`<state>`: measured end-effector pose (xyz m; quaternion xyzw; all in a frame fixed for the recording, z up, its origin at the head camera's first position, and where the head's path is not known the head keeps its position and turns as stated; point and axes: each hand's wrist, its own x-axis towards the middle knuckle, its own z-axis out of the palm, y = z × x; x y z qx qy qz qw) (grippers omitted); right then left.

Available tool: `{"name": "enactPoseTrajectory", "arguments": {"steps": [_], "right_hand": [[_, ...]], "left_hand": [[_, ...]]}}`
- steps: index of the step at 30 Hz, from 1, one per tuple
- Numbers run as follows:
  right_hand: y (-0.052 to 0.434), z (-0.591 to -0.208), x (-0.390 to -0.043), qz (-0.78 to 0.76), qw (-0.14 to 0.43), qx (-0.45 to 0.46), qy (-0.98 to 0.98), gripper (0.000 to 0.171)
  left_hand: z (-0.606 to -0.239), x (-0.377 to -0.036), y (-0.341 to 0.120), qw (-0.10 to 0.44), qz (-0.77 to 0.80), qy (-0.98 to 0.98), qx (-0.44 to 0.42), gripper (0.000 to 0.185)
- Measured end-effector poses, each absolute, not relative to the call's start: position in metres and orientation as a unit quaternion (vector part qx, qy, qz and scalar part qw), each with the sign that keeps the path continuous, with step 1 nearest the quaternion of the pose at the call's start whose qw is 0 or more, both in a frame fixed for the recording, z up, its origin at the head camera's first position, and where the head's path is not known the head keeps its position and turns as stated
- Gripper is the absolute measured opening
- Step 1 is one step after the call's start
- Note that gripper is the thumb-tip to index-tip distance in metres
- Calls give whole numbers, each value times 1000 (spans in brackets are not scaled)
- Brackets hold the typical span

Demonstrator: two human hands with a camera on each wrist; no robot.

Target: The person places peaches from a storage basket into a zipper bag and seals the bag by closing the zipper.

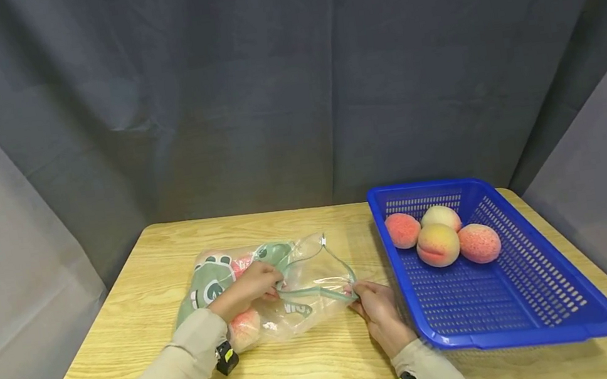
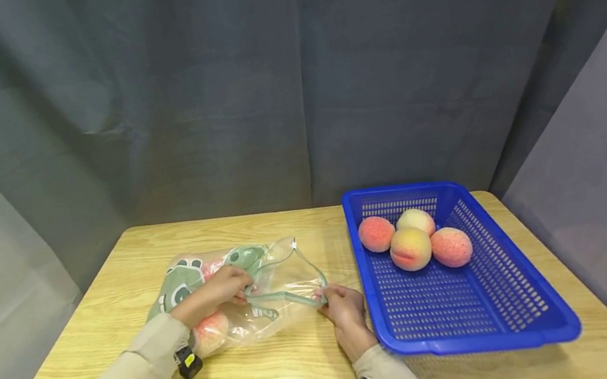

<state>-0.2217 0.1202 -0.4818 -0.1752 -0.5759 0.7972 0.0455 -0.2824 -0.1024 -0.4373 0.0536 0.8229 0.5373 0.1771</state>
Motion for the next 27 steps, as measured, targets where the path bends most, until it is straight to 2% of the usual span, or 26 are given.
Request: {"name": "enactPoseTrajectory", "arguments": {"steps": [5, 14, 22, 27], "right_hand": [[121, -480, -221, 803, 43, -169, -569, 24], [121, -476, -219, 825, 28, -146, -546, 19], [119, -465, -208, 753, 40, -132, -644, 39], [117, -446, -197, 704, 59, -99, -701, 50]], "left_hand": [[-430, -280, -99, 167, 543, 822, 38, 18], [-427, -273, -75, 174, 609, 770, 76, 19], [-436, -272, -71, 187, 682, 706, 31, 23], [-433, -272, -76, 224, 691, 687, 21, 15]]}}
